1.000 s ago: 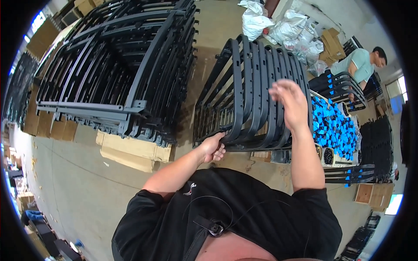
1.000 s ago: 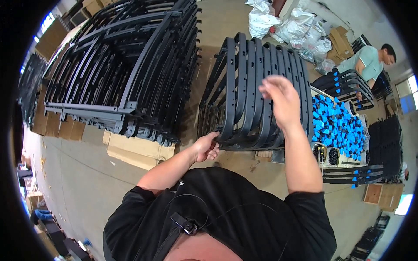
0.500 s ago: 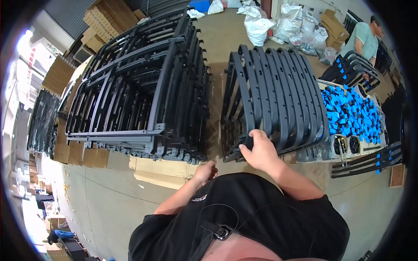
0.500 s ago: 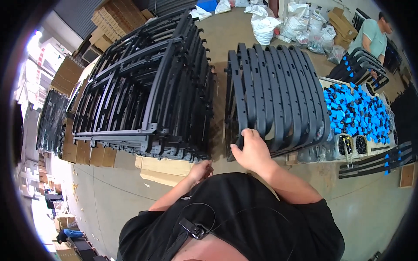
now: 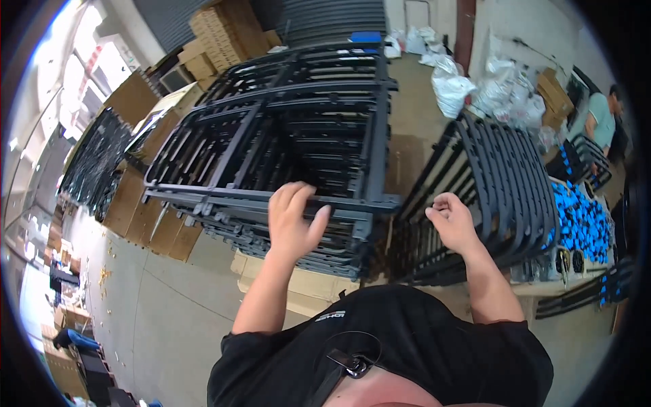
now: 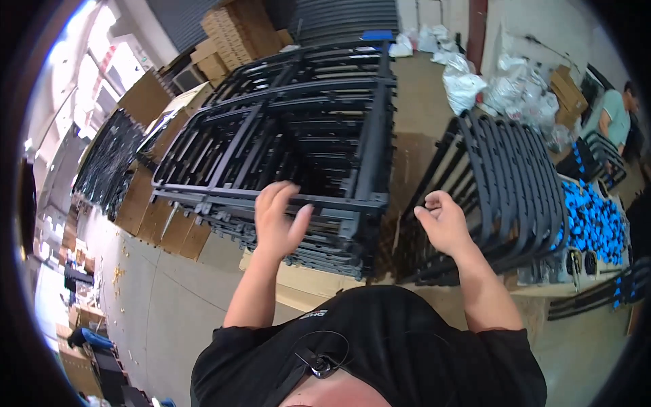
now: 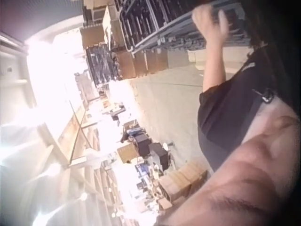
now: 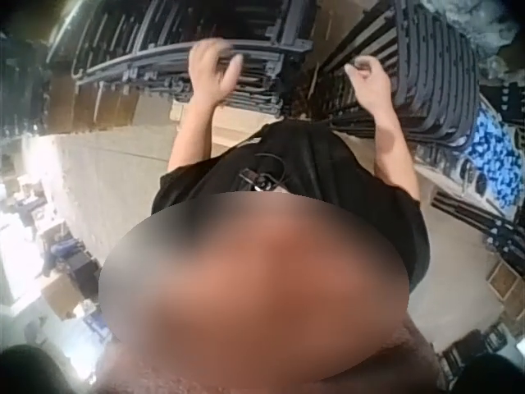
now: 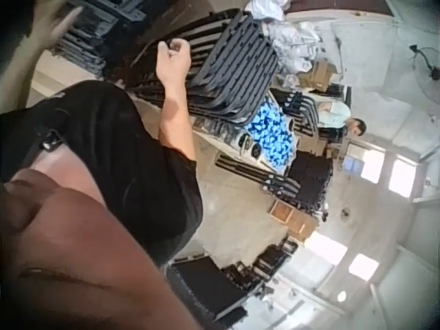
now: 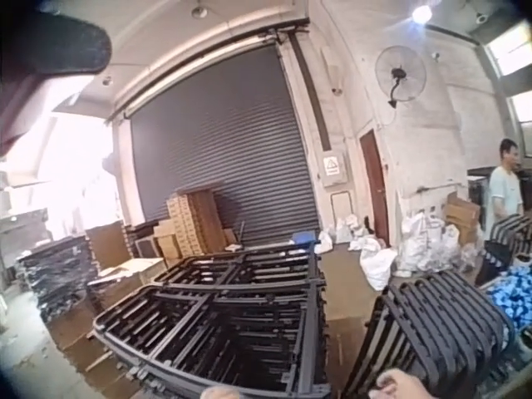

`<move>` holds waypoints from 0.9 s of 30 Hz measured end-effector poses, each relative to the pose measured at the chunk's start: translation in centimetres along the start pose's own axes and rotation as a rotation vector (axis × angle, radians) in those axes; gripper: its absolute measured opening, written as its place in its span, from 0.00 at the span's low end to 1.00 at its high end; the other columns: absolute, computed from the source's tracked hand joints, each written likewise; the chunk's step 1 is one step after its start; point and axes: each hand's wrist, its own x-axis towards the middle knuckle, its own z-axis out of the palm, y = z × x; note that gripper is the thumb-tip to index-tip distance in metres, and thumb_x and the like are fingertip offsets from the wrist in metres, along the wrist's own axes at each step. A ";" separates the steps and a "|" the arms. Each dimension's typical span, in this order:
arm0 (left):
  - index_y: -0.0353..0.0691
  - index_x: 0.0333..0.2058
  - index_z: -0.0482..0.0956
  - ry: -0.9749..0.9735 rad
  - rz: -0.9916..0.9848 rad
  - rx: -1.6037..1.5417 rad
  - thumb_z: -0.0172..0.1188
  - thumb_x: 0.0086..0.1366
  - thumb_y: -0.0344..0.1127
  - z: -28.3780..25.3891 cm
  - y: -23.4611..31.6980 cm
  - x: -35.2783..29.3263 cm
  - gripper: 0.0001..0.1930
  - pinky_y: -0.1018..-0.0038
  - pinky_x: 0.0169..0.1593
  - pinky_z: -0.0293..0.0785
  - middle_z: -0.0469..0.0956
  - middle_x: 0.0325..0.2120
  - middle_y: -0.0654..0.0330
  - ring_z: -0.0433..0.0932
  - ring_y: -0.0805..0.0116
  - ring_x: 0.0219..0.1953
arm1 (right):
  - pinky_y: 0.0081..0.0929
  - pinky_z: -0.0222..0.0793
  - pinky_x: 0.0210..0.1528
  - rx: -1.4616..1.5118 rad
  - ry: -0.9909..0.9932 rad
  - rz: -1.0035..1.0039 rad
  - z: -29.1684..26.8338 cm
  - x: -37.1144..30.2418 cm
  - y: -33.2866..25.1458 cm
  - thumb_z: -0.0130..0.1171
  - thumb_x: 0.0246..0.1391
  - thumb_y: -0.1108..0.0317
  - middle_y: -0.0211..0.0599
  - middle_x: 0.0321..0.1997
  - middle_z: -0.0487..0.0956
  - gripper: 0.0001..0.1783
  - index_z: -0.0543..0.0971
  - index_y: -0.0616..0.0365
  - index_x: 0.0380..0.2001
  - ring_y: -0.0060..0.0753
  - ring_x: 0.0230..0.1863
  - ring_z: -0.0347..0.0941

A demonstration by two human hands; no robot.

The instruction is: Assemble metal furniture frames by attaching plastic end caps and tightening components with a hand tool.

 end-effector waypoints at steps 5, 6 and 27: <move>0.40 0.33 0.80 0.068 0.089 0.080 0.66 0.59 0.43 4.0 -5.6 -1.2 0.13 0.59 0.53 0.66 0.77 0.31 0.55 0.75 0.52 0.40 | 0.24 0.72 0.35 0.141 0.004 0.164 4.9 6.9 -4.6 0.65 0.61 0.64 0.33 0.38 0.78 0.18 0.75 0.62 0.49 0.25 0.35 0.75; 0.42 0.28 0.78 0.103 0.052 0.089 0.66 0.58 0.43 4.3 -5.4 -0.9 0.11 0.60 0.49 0.66 0.74 0.27 0.57 0.73 0.54 0.36 | 0.25 0.73 0.33 0.187 -0.023 0.243 5.2 8.4 -5.1 0.63 0.63 0.61 0.33 0.38 0.77 0.18 0.74 0.62 0.49 0.25 0.34 0.75; 0.41 0.16 0.66 0.269 -0.240 0.051 0.49 0.64 0.32 -6.6 -7.8 -8.4 0.16 0.64 0.48 0.62 0.65 0.18 0.59 0.68 0.59 0.30 | 0.28 0.72 0.38 0.026 0.089 -0.503 9.9 23.5 -6.9 0.67 0.59 0.61 0.34 0.29 0.77 0.14 0.76 0.61 0.36 0.26 0.31 0.73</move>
